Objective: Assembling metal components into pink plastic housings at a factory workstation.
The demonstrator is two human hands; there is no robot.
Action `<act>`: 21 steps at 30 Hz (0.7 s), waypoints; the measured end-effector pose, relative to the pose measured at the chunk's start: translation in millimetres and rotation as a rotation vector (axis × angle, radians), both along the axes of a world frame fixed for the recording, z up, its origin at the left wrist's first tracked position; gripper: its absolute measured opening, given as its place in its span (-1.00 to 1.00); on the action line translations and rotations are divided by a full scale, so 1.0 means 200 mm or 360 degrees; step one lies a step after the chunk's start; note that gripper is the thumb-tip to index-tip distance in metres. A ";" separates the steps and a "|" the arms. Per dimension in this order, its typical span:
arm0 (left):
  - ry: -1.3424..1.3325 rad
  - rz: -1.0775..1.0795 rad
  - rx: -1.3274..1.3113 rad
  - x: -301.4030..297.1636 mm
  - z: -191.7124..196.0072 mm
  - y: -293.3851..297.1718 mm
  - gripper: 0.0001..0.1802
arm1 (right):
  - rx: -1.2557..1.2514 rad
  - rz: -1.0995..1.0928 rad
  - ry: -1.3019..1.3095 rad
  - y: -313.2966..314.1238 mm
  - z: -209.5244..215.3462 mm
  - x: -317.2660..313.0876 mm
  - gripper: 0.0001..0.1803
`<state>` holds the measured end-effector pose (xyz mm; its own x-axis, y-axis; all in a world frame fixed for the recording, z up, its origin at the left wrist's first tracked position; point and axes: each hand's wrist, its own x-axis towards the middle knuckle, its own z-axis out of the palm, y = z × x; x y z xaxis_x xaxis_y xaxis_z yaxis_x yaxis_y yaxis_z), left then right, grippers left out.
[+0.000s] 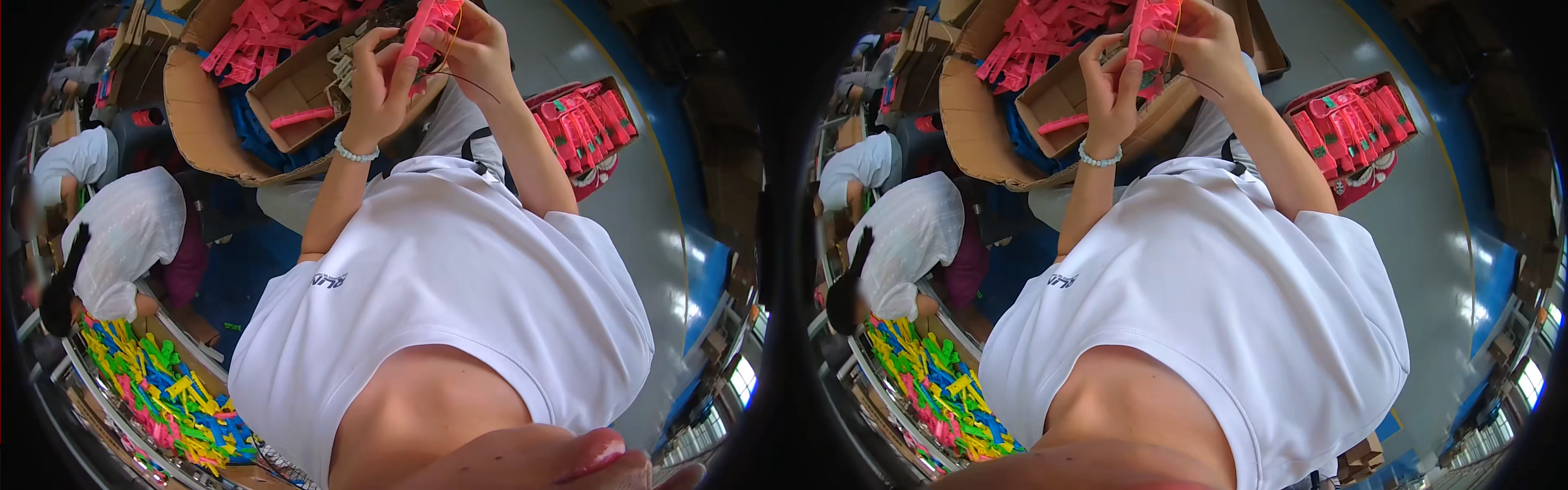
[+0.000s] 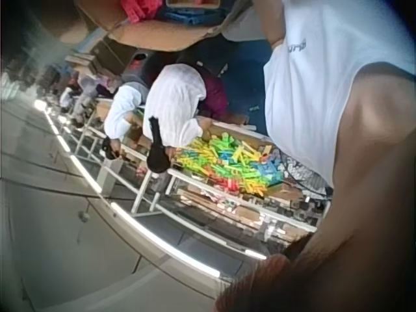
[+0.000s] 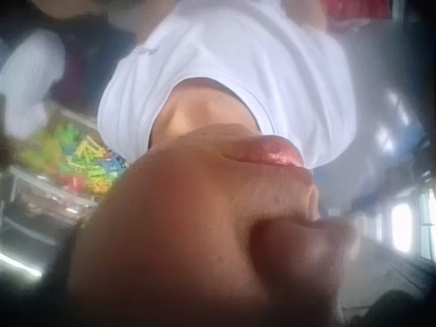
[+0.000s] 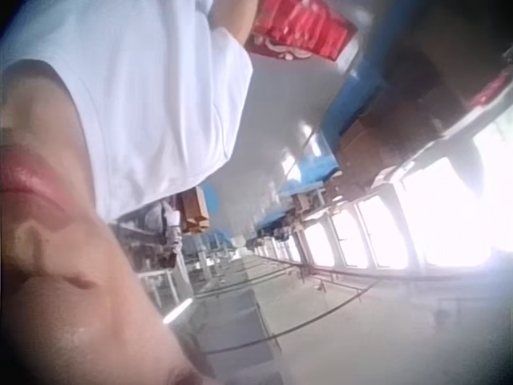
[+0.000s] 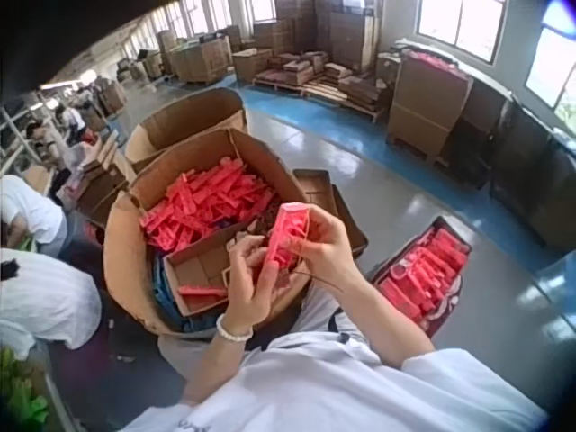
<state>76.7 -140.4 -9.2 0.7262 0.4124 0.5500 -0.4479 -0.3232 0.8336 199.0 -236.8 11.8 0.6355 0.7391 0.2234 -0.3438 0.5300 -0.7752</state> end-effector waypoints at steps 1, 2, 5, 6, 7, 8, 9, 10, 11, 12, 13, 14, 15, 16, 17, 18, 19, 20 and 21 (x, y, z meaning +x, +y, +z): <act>0.0041 -0.0096 -0.0147 0.04 0.02 -0.02 -0.56 | -0.0044 -0.0163 -0.0036 -0.04 -0.01 0.01 -0.59; 0.0084 -0.0187 -0.0295 0.07 0.02 -0.05 -0.53 | -0.0035 -0.0149 0.0065 -0.10 -0.02 0.02 -0.51; 0.0487 -0.0541 -0.0681 0.14 0.01 -0.11 -0.52 | -0.0149 -0.0260 0.0050 -0.26 -0.13 0.05 -0.69; 0.0651 -0.0543 -0.0478 0.18 -0.08 -0.12 -0.59 | -0.0156 -0.0279 0.0048 -0.32 -0.18 0.07 -0.69; 0.0695 -0.0532 -0.0278 0.22 -0.12 -0.15 -0.58 | -0.0284 -0.0498 0.0114 -0.38 -0.25 0.08 -0.60; 0.0765 -0.0533 -0.0096 0.23 -0.16 -0.17 -0.55 | -0.0412 -0.0715 0.0180 -0.45 -0.32 0.09 -0.50; 0.0833 -0.0533 0.0089 0.24 -0.17 -0.19 -0.53 | -0.0538 -0.0932 0.0247 -0.53 -0.39 0.12 -0.41; 0.0811 -0.0556 0.0053 0.23 -0.19 -0.20 -0.47 | -0.0617 -0.1049 0.0231 -0.63 -0.47 0.16 -0.38; 0.0815 -0.0551 0.0049 0.22 -0.19 -0.20 -0.47 | -0.0699 -0.1161 0.0216 -0.73 -0.54 0.22 -0.36; 0.0827 -0.0522 0.0086 0.22 -0.18 -0.19 -0.48 | -0.0774 -0.1288 0.0267 -0.83 -0.59 0.28 -0.37; 0.0836 -0.0510 0.0119 0.21 -0.17 -0.18 -0.48 | -0.0856 -0.1430 0.0319 -0.96 -0.64 0.35 -0.38; 0.0830 -0.0565 0.0017 0.23 -0.14 -0.19 -0.49 | -0.0956 -0.1614 0.0351 -1.15 -0.75 0.44 -0.41; 0.0837 -0.0571 0.0020 0.22 -0.14 -0.18 -0.49 | -0.1043 -0.1758 0.0388 -1.29 -0.86 0.56 -0.43; 0.0834 -0.0555 -0.0054 0.22 -0.14 -0.16 -0.50 | -0.1032 -0.1934 0.0410 -1.36 -0.89 0.65 -0.47; 0.0826 -0.0540 -0.0129 0.22 -0.14 -0.14 -0.50 | -0.1017 -0.2113 0.0429 -1.41 -0.90 0.72 -0.52; 0.0769 -0.0530 -0.0188 0.22 -0.16 -0.12 -0.53 | -0.1011 -0.2105 0.0427 -1.42 -0.89 0.78 -0.52; 0.0767 -0.0520 -0.0183 0.21 -0.17 -0.11 -0.53 | -0.0914 -0.2261 0.0482 -1.41 -0.84 0.84 -0.59; 0.0759 -0.0511 -0.0232 0.21 -0.17 -0.09 -0.54 | -0.0812 -0.2414 0.0537 -1.42 -0.83 0.90 -0.66; 0.0753 -0.0523 -0.0281 0.20 -0.16 -0.09 -0.55 | -0.0807 -0.2425 0.0540 -1.54 -0.89 0.97 -0.66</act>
<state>117.0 -158.5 -41.3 0.9804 0.1803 0.0799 -0.0684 -0.0692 0.9953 393.8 -544.0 -166.8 0.7687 -0.6272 -0.1253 0.0457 0.2493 -0.9673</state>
